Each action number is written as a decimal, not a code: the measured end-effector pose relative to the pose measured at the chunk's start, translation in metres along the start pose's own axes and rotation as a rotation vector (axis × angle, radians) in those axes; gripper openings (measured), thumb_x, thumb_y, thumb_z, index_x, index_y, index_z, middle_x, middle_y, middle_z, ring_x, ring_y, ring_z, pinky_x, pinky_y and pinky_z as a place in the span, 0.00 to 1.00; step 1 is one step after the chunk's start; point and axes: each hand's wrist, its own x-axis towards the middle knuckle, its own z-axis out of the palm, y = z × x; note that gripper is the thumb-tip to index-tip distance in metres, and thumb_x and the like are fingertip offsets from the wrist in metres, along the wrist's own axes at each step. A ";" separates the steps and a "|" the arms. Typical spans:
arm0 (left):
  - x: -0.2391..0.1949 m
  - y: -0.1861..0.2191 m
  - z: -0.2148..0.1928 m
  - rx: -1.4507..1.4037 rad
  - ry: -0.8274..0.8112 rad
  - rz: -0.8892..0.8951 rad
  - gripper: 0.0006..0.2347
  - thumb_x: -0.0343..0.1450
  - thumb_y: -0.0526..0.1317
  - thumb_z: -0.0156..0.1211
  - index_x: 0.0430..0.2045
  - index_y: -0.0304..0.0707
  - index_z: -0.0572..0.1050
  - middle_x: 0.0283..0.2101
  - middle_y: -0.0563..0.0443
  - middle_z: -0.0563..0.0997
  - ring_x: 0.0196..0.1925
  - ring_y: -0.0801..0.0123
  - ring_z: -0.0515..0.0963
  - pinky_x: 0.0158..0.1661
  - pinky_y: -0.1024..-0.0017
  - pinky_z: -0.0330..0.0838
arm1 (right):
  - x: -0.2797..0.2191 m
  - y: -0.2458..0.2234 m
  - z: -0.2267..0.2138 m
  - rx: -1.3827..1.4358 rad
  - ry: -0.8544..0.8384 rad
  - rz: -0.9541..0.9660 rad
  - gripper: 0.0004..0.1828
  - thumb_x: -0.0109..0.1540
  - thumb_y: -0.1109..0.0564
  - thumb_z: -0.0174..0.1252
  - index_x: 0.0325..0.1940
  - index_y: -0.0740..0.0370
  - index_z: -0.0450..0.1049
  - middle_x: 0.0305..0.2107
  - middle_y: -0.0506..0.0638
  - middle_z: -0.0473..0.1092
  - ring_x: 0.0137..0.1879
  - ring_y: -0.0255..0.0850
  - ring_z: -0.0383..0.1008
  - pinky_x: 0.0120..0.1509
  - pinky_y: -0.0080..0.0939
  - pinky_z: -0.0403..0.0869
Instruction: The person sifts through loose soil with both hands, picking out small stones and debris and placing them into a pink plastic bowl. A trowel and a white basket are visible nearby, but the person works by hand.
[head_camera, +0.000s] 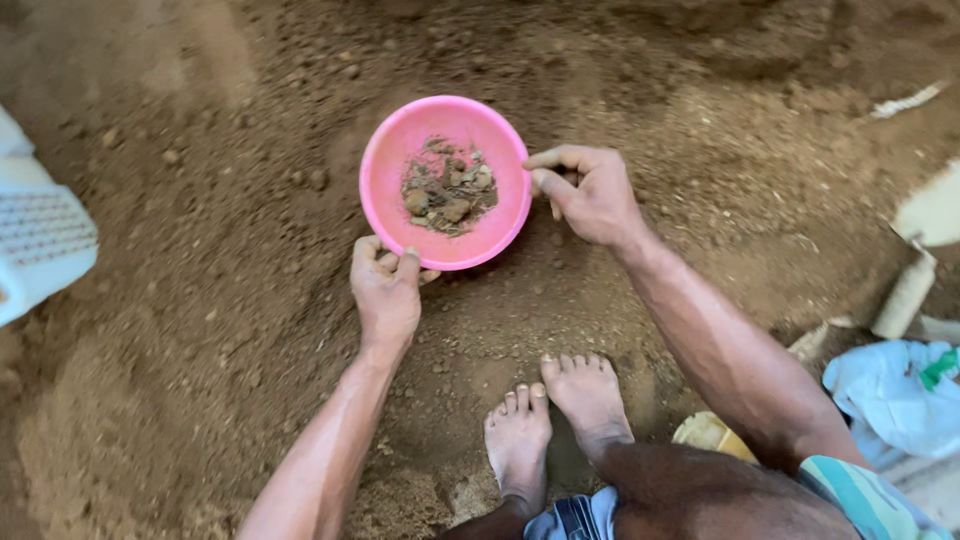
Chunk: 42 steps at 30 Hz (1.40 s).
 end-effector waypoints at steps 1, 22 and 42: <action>-0.001 -0.001 0.004 0.014 -0.022 0.008 0.07 0.76 0.26 0.52 0.45 0.29 0.63 0.40 0.41 0.81 0.35 0.71 0.82 0.35 0.75 0.82 | -0.011 0.010 -0.008 -0.012 0.069 0.006 0.06 0.65 0.62 0.64 0.45 0.66 0.81 0.31 0.50 0.78 0.29 0.27 0.71 0.30 0.29 0.71; -0.007 -0.006 0.090 0.197 -0.289 -0.065 0.07 0.75 0.27 0.50 0.45 0.27 0.63 0.40 0.37 0.83 0.36 0.67 0.85 0.35 0.75 0.83 | -0.077 0.133 -0.140 -1.006 0.475 -0.295 0.09 0.60 0.58 0.70 0.44 0.60 0.83 0.34 0.53 0.76 0.32 0.39 0.75 0.31 0.40 0.77; -0.026 -0.008 0.108 0.281 -0.341 -0.082 0.08 0.75 0.27 0.51 0.45 0.27 0.63 0.40 0.37 0.83 0.37 0.67 0.85 0.36 0.75 0.83 | -0.087 0.116 -0.136 -0.656 0.489 -0.173 0.06 0.64 0.61 0.66 0.46 0.60 0.83 0.33 0.50 0.77 0.33 0.35 0.74 0.34 0.34 0.75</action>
